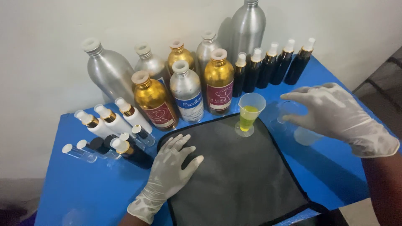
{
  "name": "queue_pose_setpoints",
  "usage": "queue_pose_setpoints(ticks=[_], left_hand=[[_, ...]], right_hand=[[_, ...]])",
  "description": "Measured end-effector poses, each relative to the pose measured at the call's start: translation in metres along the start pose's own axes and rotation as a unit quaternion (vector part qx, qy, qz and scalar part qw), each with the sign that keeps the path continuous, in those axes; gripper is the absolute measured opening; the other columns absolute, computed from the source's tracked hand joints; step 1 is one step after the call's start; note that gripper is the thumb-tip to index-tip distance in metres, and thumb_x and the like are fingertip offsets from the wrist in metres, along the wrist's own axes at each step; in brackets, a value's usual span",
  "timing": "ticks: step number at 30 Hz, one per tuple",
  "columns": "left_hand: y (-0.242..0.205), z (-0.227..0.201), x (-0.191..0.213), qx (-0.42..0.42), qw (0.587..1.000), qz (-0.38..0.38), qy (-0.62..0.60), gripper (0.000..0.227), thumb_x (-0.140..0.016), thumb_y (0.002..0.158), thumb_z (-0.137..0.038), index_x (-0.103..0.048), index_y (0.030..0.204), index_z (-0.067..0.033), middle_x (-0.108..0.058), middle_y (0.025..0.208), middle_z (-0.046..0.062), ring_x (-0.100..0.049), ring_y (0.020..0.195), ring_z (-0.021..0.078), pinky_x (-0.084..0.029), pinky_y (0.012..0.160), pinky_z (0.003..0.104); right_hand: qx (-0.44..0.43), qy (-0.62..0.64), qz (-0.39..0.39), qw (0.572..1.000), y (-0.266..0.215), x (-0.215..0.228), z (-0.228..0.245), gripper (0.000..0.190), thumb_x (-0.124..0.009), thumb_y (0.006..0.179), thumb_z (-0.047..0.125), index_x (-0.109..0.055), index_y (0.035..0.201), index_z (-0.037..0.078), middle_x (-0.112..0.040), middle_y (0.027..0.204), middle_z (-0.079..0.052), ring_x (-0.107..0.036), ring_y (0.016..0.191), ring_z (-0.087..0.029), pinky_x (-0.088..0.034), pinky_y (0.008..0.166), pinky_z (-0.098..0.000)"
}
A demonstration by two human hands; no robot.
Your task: The person is pouring liquids from larger aluminum and gold bottles into small measuring cups on a table.
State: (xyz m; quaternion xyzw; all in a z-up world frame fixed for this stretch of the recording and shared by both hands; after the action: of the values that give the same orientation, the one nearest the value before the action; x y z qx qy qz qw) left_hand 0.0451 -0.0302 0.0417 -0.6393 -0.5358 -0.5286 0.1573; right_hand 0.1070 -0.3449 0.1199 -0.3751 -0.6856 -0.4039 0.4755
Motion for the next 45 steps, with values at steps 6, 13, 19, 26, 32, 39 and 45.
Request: queue_pose_setpoints(ticks=[6, 13, 19, 26, 32, 39, 45], left_hand=[[-0.002, 0.001, 0.003, -0.003, 1.000, -0.021, -0.008, 0.040, -0.075, 0.087, -0.038, -0.075, 0.105, -0.0022, -0.067, 0.129, 0.017, -0.058, 0.128, 0.0362, -0.041, 0.111, 0.049], [-0.001, 0.000, 0.007, -0.008, 0.999, -0.037, -0.017, 0.039, -0.077, 0.086, -0.034, -0.074, 0.108, -0.0026, -0.069, 0.125, 0.016, -0.061, 0.123, 0.0349, -0.043, 0.109, 0.049], [-0.002, -0.003, 0.013, -0.021, 0.997, -0.072, -0.025, 0.037, -0.077, 0.087, -0.031, -0.073, 0.111, -0.0027, -0.070, 0.121, 0.014, -0.063, 0.120, 0.0328, -0.047, 0.107, 0.047], [-0.003, -0.003, 0.013, -0.025, 0.996, -0.072, -0.036, 0.036, -0.078, 0.087, -0.030, -0.073, 0.110, -0.0032, -0.070, 0.119, 0.013, -0.065, 0.117, 0.0312, -0.049, 0.103, 0.045], [-0.004, -0.005, 0.017, -0.022, 0.996, -0.073, -0.034, 0.035, -0.078, 0.087, -0.029, -0.073, 0.109, -0.0036, -0.071, 0.119, 0.013, -0.065, 0.116, 0.0316, -0.049, 0.102, 0.045], [-0.003, -0.001, 0.012, -0.021, 0.997, -0.062, -0.030, 0.035, -0.078, 0.087, -0.030, -0.073, 0.109, -0.0041, -0.071, 0.119, 0.013, -0.065, 0.116, 0.0321, -0.049, 0.103, 0.046], [-0.005, -0.003, 0.016, -0.020, 0.997, -0.075, -0.029, 0.035, -0.078, 0.086, -0.030, -0.073, 0.109, -0.0044, -0.071, 0.120, 0.012, -0.065, 0.115, 0.0321, -0.049, 0.103, 0.046]], right_hand=[[-0.035, 0.006, 0.040, 0.999, 0.003, 0.000, 0.006, 0.057, -0.075, 0.077, 0.051, -0.073, 0.127, 0.023, -0.077, 0.108, -0.007, -0.077, 0.091, -0.022, -0.054, 0.100, -0.0414], [-0.067, -0.074, 0.035, 0.994, -0.018, 0.023, -0.007, 0.053, -0.071, 0.088, 0.049, -0.070, 0.131, 0.018, -0.077, 0.108, -0.009, -0.078, 0.084, -0.018, -0.063, 0.078, -0.0336], [-0.066, 0.040, 0.040, 0.996, -0.039, 0.064, 0.021, 0.054, -0.074, 0.086, 0.042, -0.069, 0.136, 0.023, -0.077, 0.104, -0.007, -0.079, 0.085, -0.015, -0.064, 0.079, -0.0328], [0.041, 0.075, 0.112, 0.990, -0.027, 0.042, 0.094, 0.046, -0.070, 0.086, 0.037, -0.070, 0.131, 0.032, -0.073, 0.117, 0.002, -0.074, 0.091, -0.014, -0.060, 0.080, -0.0324], [0.137, 0.148, -0.039, 0.979, -0.021, 0.052, 0.125, 0.042, -0.072, 0.083, 0.031, -0.071, 0.122, 0.014, -0.075, 0.113, -0.008, -0.073, 0.085, -0.025, -0.057, 0.073, -0.0406], [0.115, 0.136, 0.031, 0.984, 0.004, 0.062, 0.148, 0.039, -0.068, 0.084, 0.030, -0.068, 0.119, 0.013, -0.073, 0.111, -0.009, -0.074, 0.080, -0.027, -0.058, 0.063, -0.0390], [0.122, 0.117, 0.027, 0.985, 0.003, 0.048, 0.147, 0.040, -0.067, 0.084, 0.026, -0.065, 0.122, 0.011, -0.073, 0.110, -0.011, -0.075, 0.076, -0.027, -0.059, 0.056, -0.0370]])
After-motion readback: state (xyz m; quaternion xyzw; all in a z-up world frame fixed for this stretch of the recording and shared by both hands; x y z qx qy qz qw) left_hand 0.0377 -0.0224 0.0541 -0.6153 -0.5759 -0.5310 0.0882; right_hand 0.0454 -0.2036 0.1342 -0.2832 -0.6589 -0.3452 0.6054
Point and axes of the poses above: each hand's wrist, its own y-axis towards the middle knuckle, its own x-axis out of the back of the hand, z = x × y, the point moved 8 cm from there along y, towards the middle knuckle
